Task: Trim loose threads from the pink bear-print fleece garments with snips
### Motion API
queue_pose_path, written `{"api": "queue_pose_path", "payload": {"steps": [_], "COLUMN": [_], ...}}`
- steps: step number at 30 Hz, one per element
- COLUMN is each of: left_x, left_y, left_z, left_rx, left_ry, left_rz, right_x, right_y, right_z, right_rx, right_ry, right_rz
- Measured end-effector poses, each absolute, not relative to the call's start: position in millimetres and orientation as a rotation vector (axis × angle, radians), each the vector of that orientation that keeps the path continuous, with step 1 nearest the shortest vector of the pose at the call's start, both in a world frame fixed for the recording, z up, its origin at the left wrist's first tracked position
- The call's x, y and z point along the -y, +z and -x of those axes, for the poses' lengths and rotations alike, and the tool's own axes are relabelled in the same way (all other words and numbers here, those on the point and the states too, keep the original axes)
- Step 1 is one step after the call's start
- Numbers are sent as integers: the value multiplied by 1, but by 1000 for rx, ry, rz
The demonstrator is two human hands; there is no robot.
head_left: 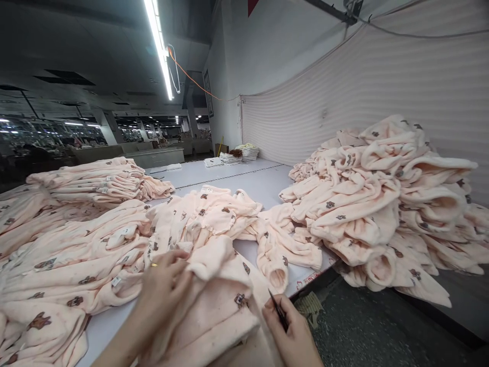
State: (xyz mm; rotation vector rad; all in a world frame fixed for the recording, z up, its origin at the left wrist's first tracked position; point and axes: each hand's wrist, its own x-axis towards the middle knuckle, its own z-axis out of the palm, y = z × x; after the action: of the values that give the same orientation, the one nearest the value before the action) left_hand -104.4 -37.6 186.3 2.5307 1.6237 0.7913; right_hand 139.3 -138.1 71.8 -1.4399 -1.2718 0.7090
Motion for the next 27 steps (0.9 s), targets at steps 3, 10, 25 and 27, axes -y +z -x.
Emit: {"api": "queue_pose_path", "payload": {"steps": [3, 10, 25, 27], "left_x": [27, 69, 85, 85], "left_y": [196, 162, 138, 139], "left_z": [120, 68, 63, 63], "left_rx": [-1927, -1290, -1135, -1121], "left_ry": [1058, 1258, 944, 940], "left_rz": [-2324, -1923, -1929, -1939], "right_x": [139, 125, 127, 124], "right_y": [50, 66, 104, 110], "right_z": [-128, -97, -126, -126], "right_rx": [1242, 1068, 1609, 1613], "right_ry": [789, 762, 723, 730], "right_rz": [1386, 1197, 1244, 1246]}}
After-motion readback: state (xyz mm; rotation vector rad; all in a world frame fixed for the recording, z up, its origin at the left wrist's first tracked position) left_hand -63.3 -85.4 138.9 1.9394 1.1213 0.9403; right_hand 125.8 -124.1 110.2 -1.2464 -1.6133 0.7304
